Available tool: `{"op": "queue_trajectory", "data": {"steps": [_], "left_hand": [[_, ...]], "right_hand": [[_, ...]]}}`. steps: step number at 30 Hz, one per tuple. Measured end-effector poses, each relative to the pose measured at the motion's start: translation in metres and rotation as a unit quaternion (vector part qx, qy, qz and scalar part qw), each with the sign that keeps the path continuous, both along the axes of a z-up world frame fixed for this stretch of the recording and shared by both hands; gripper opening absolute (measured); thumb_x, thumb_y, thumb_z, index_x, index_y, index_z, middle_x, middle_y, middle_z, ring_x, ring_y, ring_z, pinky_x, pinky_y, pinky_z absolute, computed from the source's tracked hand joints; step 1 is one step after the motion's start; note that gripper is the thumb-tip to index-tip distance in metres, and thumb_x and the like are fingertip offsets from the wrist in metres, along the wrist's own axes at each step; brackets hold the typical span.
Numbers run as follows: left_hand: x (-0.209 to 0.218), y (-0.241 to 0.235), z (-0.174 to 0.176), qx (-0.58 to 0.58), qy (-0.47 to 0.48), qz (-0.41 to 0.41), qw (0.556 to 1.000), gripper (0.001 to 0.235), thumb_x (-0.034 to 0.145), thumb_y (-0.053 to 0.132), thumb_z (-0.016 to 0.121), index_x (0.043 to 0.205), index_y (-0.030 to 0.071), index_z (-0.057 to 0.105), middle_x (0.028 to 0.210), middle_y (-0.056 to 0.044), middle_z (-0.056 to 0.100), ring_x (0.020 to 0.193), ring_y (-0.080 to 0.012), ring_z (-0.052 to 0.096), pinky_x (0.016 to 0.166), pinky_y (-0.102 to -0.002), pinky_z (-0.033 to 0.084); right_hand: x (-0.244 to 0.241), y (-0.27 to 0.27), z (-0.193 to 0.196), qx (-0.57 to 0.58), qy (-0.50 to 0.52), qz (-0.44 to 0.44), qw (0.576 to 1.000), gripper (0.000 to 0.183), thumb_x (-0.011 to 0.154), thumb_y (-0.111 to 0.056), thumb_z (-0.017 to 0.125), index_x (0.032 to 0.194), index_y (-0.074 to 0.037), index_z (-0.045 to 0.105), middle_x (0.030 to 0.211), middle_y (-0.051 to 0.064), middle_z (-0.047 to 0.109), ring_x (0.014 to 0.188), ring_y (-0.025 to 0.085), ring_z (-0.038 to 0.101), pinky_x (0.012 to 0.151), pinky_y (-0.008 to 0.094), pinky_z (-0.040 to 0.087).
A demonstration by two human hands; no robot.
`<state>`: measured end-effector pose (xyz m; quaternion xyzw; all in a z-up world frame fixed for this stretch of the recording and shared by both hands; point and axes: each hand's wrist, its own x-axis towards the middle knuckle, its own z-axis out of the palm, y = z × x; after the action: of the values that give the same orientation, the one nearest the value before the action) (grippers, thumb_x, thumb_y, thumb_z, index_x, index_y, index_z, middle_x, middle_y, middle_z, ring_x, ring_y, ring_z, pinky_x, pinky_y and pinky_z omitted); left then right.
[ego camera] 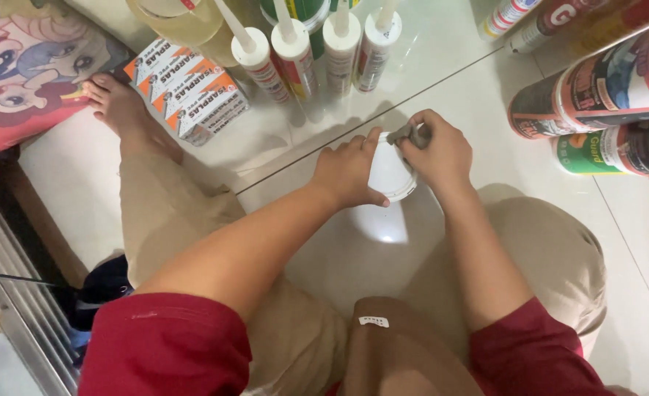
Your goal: Wiping the lids of cylindrical containers with a cloth and stacking them in an organized manner on the floor.
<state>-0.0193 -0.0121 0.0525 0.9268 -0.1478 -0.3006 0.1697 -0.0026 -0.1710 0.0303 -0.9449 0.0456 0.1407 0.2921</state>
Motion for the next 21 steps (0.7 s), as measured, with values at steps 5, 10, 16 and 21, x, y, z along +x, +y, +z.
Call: {"op": "queue_trajectory", "data": {"steps": [5, 10, 16, 21], "left_hand": [[0.002, -0.004, 0.008, 0.102, -0.031, -0.061, 0.992, 0.097, 0.065, 0.059, 0.063, 0.133, 0.003, 0.02, 0.099, -0.012, 0.058, 0.091, -0.0266, 0.058, 0.081, -0.05, 0.042], [-0.001, -0.005, 0.007, 0.105, -0.026, -0.05, 0.993, 0.097, 0.067, 0.058, 0.06, 0.134, 0.002, 0.018, 0.093, -0.012, 0.06, 0.088, -0.0277, 0.06, 0.078, -0.051, 0.042], [0.006, 0.0, 0.005, 0.097, -0.007, -0.069, 0.993, 0.101, 0.066, 0.059, 0.061, 0.137, 0.007, 0.012, 0.1, -0.013, 0.059, 0.094, -0.0284, 0.058, 0.087, -0.05, 0.036], [0.023, 0.009, 0.008, 0.098, -0.032, -0.098, 0.99, 0.102, 0.06, 0.058, 0.068, 0.138, 0.018, 0.015, 0.104, -0.011, 0.059, 0.097, -0.0278, 0.057, 0.091, -0.051, 0.032]], "right_hand": [[-0.001, 0.004, 0.036, -0.046, 0.08, 0.015, 0.996, 0.044, 0.074, -0.017, 0.057, 0.113, -0.01, 0.039, 0.091, 0.022, 0.06, 0.086, 0.04, 0.058, 0.071, 0.046, 0.043], [-0.028, -0.006, 0.033, -0.098, 0.143, 0.056, 0.983, 0.04, 0.076, -0.022, 0.054, 0.111, -0.009, 0.038, 0.09, 0.022, 0.062, 0.081, 0.038, 0.061, 0.066, 0.044, 0.044], [-0.024, -0.039, 0.027, -0.055, 0.031, 0.097, 0.993, 0.025, 0.074, -0.016, 0.058, 0.099, -0.021, 0.058, 0.104, 0.009, 0.057, 0.095, 0.034, 0.055, 0.077, 0.043, 0.043], [-0.012, -0.029, 0.04, -0.035, -0.091, 0.198, 0.975, 0.018, 0.076, -0.003, 0.059, 0.083, -0.018, 0.064, 0.094, 0.002, 0.062, 0.091, 0.028, 0.057, 0.078, 0.037, 0.044]]}}
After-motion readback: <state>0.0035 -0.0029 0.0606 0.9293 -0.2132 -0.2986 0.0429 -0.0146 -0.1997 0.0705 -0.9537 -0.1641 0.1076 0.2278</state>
